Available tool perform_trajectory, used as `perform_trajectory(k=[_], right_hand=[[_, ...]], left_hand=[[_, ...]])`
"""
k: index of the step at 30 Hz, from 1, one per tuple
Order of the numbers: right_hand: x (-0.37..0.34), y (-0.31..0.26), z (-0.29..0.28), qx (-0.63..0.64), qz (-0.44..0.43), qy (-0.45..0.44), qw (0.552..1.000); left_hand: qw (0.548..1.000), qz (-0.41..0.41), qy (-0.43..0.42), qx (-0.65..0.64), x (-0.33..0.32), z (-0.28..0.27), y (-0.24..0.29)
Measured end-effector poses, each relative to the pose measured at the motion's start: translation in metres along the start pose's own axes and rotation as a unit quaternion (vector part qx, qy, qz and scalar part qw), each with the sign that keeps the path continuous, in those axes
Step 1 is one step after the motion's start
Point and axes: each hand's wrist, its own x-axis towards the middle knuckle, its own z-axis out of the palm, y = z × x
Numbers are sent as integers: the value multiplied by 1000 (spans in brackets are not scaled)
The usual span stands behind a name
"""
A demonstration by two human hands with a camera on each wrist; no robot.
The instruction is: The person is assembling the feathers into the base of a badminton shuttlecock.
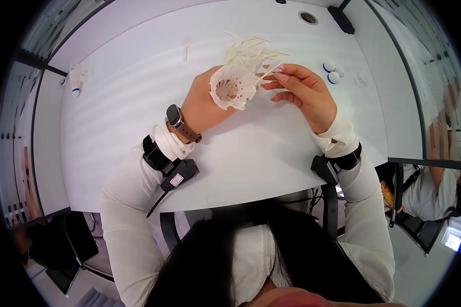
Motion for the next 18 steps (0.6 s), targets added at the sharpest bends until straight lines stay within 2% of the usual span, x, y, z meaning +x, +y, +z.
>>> perform_trajectory(k=[3, 12, 18], right_hand=[[-1, -2, 1, 2, 10, 5, 1000], [0, -3, 3, -6, 25, 18, 999], [-1, -5, 4, -23, 34, 11, 999]], left_hand=[[1000, 21, -6, 22, 0, -2, 0], [1000, -1, -6, 21, -1, -2, 2], [1000, 18, -4, 23, 0, -2, 2]])
